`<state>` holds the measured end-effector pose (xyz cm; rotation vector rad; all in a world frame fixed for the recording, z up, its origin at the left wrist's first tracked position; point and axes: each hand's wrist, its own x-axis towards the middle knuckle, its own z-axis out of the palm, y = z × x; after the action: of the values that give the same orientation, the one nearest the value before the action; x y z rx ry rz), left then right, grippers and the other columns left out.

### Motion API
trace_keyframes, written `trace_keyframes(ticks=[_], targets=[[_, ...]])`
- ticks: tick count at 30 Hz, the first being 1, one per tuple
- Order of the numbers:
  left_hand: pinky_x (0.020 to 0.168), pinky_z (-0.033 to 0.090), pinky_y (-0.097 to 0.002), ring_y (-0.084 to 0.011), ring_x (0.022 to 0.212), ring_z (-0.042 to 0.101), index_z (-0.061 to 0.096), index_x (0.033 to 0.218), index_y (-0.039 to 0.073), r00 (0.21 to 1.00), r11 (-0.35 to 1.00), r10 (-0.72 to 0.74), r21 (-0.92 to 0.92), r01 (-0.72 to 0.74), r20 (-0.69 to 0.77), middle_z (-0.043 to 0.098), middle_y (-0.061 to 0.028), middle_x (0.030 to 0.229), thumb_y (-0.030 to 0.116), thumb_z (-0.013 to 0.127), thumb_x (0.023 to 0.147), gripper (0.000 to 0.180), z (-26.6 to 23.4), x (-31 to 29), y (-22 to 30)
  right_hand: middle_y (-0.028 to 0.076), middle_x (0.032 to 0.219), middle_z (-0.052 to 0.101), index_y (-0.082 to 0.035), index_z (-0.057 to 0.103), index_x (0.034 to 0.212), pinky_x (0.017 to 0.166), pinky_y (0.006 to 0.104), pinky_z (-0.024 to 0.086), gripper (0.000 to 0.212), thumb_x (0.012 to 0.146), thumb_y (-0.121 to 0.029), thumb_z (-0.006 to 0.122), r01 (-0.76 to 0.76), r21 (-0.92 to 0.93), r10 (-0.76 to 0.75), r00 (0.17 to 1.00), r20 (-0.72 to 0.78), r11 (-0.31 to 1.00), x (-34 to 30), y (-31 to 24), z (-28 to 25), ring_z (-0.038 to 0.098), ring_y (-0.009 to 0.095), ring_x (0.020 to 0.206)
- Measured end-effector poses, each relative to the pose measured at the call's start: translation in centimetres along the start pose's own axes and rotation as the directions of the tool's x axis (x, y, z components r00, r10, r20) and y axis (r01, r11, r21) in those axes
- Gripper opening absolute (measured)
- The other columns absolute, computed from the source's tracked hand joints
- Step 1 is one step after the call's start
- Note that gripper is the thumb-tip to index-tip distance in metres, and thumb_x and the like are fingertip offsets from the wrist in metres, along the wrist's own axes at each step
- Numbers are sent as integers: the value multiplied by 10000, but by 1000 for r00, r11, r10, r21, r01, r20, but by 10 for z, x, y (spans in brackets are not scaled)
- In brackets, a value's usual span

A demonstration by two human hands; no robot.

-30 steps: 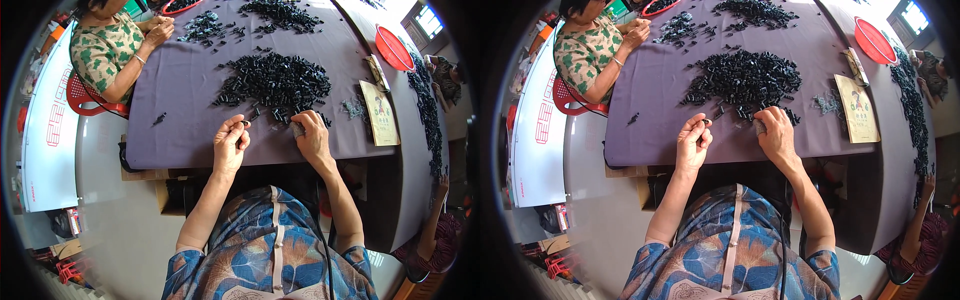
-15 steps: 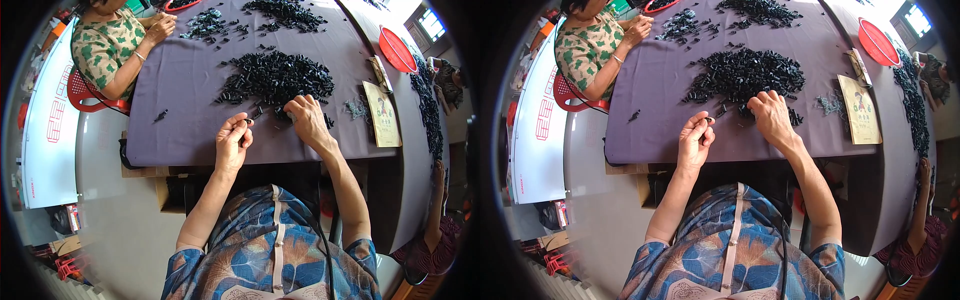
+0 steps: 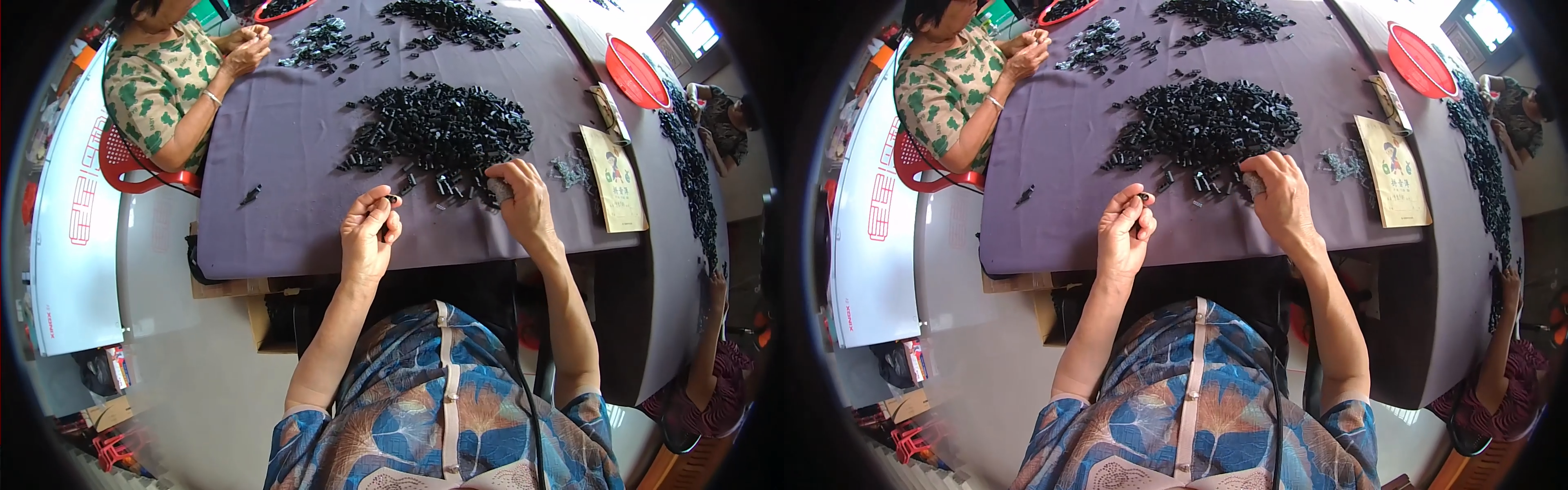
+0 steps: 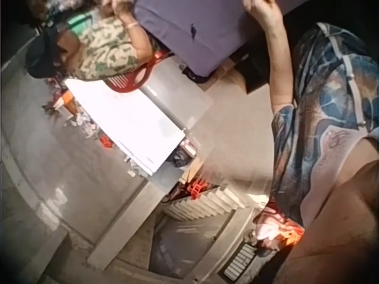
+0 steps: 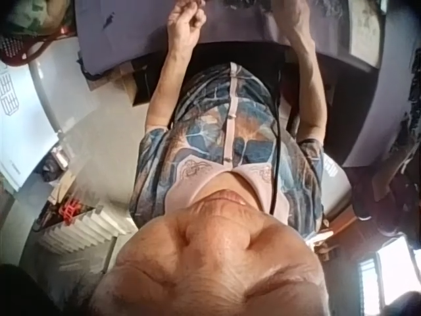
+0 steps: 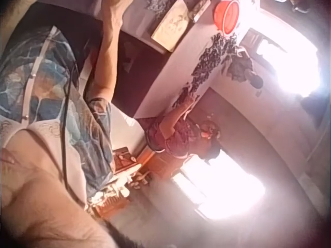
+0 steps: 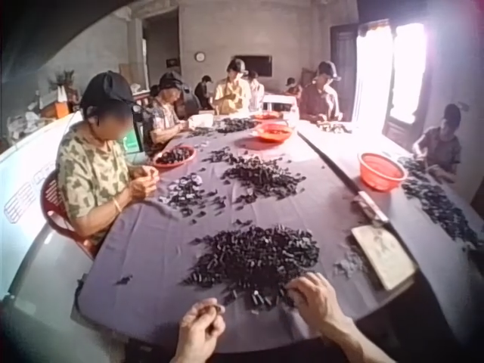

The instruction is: Sorting and counting small black plastic components and putting them in a small cylindrical container.

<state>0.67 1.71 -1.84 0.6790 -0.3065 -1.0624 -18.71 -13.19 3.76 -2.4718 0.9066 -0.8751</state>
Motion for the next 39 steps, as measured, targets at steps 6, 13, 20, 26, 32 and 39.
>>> trace_keyframes(ticks=[6,13,20,26,32,39], targets=[[493,391,-201,-98,600,527,637,1072,45,1000,1000,-5,-2,5,18,655,-119,911,37,561,928,163,-2,2,-1,91,916,575,-80,640,943,806,400,423,360,632,75,547,85,-70,-77,992,102,994,-10,1,6,511,313,924],[494,395,-201,-98,606,526,634,1078,45,1000,1000,-10,23,10,19,654,-119,914,39,561,929,166,-1,0,-1,63,956,580,-89,655,1017,800,387,404,286,739,-57,597,140,-238,-140,990,17,961,2,-7,33,517,260,917],[499,396,-199,-96,611,523,632,1078,44,1000,999,-9,32,9,20,650,-122,925,32,551,931,168,0,-1,-2,57,944,550,-98,662,1033,783,375,383,228,814,-139,614,183,-214,-177,983,49,959,6,-20,63,513,245,904],[513,389,-205,-87,620,515,633,1088,50,1000,999,-10,40,9,24,658,-110,930,57,557,934,172,-1,-1,-1,50,961,549,-139,680,995,791,375,384,234,764,-117,651,238,-137,-229,970,79,962,2,-21,54,496,252,913],[505,390,-205,-91,617,521,630,1082,45,1000,999,-9,38,9,11,651,-114,917,47,554,934,166,1,0,-1,55,1013,569,-112,670,998,838,387,399,393,630,18,623,178,-161,-171,984,56,971,8,-12,44,496,274,956],[485,368,-205,-88,598,508,629,1060,44,999,998,-13,58,16,-43,641,-112,903,45,560,931,146,4,-1,1,38,958,580,-116,665,953,823,387,394,351,640,28,600,207,-109,-210,977,-23,972,21,-19,47,500,266,932]])
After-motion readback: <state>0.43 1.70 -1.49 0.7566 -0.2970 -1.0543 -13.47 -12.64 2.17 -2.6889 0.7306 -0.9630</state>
